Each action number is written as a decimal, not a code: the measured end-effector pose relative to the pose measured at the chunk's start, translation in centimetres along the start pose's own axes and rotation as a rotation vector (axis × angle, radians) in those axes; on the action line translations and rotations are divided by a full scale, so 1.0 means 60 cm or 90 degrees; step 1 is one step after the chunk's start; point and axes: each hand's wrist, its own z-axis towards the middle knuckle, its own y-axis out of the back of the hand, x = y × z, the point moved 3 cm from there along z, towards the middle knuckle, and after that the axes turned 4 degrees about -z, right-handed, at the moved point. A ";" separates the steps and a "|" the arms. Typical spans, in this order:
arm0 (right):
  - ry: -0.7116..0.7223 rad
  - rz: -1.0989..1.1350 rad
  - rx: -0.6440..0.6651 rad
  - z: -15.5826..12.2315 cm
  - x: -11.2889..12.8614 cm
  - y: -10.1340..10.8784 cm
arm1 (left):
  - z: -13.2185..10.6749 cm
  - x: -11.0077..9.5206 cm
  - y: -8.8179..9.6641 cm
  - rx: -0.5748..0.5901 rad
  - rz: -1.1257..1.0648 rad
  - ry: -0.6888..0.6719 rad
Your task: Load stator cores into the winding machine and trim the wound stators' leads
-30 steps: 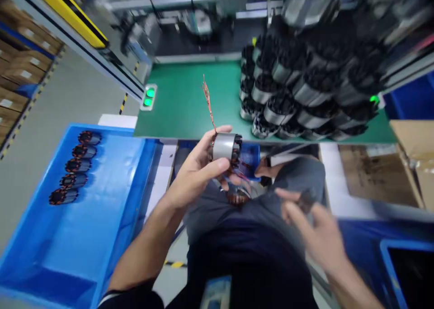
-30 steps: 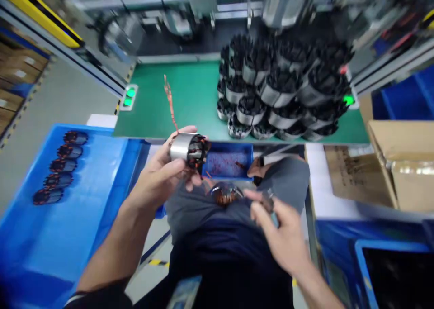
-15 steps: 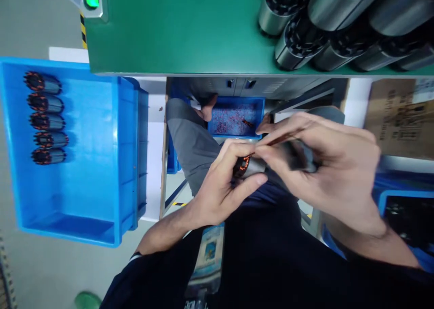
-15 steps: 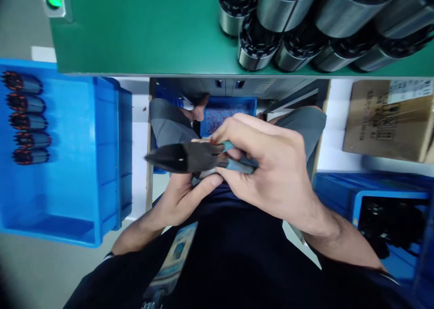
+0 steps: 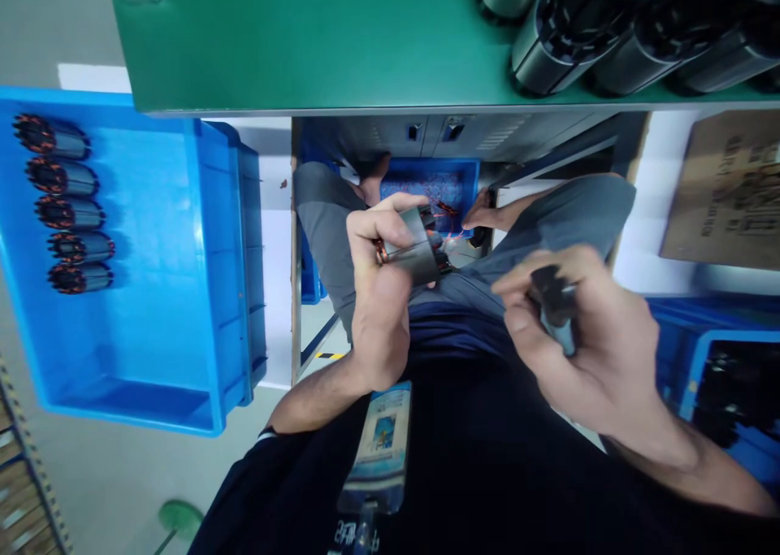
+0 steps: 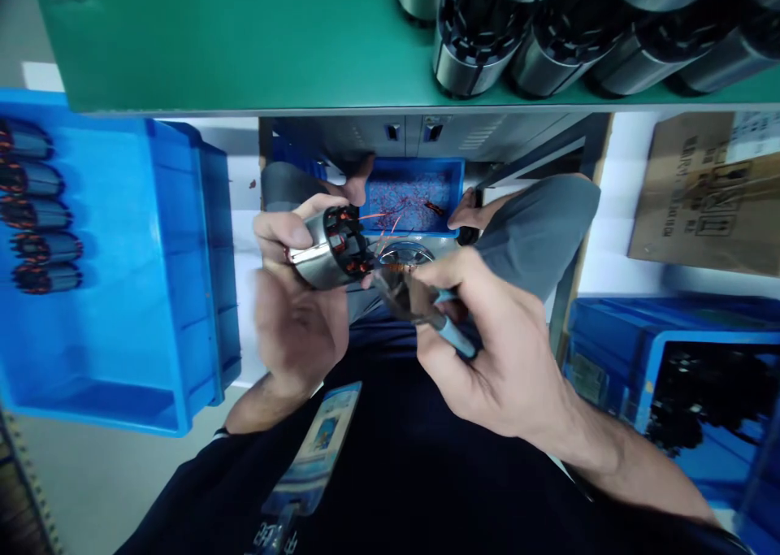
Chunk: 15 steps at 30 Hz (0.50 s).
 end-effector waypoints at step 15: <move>-0.038 0.012 0.124 -0.012 -0.018 -0.056 | -0.008 0.000 0.001 -0.054 0.193 -0.002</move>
